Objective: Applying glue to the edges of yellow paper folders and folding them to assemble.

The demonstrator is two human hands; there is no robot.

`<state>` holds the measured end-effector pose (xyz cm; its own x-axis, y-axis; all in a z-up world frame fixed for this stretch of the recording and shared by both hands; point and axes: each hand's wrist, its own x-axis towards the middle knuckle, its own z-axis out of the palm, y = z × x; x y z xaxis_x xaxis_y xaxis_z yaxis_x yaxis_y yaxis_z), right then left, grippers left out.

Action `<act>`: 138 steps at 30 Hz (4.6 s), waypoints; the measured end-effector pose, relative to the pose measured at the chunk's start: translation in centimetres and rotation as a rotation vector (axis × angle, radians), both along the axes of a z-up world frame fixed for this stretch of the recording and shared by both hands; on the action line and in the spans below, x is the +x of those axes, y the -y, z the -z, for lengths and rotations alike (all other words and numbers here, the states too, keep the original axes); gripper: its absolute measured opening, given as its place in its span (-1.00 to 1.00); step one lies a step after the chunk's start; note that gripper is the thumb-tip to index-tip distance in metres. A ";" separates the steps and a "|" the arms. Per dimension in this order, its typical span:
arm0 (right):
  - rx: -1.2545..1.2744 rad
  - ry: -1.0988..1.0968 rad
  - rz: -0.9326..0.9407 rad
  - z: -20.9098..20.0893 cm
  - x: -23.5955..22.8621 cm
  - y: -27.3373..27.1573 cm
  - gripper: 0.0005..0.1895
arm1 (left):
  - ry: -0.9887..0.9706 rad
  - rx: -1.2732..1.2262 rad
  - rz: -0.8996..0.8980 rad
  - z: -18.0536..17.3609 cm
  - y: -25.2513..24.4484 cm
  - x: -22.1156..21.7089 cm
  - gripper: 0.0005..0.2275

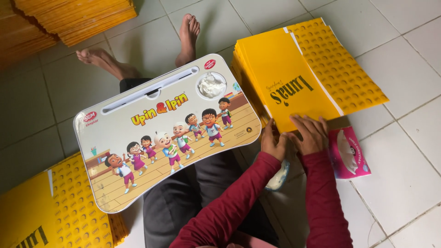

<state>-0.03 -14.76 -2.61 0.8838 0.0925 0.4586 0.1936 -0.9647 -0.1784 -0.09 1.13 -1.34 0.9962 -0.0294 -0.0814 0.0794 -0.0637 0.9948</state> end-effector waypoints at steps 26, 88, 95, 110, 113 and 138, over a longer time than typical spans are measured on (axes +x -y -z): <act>-0.031 0.373 -0.307 -16.1 -4.4 -22.7 -0.70 | 0.188 0.172 -0.353 -16.1 -38.8 -9.9 -0.57; 0.574 -0.286 0.555 7.2 -14.0 0.0 -0.81 | 0.071 -0.802 -0.530 -6.0 -31.3 -13.1 -0.75; 0.867 -0.034 0.585 7.3 -10.4 -0.8 -0.94 | 0.067 -0.810 -0.514 -5.8 -31.4 -13.1 -0.74; 1.160 0.007 0.469 3.4 -9.8 -3.2 -0.92 | 0.062 -0.821 -0.514 -5.0 -31.9 -13.4 -0.78; 0.864 -0.083 0.311 1.7 -10.7 -6.9 -0.91 | 0.066 -0.824 -0.505 -5.0 -31.8 -13.3 -0.77; 1.414 -0.252 0.349 5.8 -9.9 -6.8 -0.91 | 0.099 -0.845 -0.474 -4.8 -31.9 -13.5 -0.76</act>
<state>-9.91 -8.00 -8.41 0.8352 -0.5193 -0.1810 -0.1847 0.0451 -0.9818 -13.62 33.02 3.46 0.9211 0.3659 -0.1333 -0.1731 0.6913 0.7016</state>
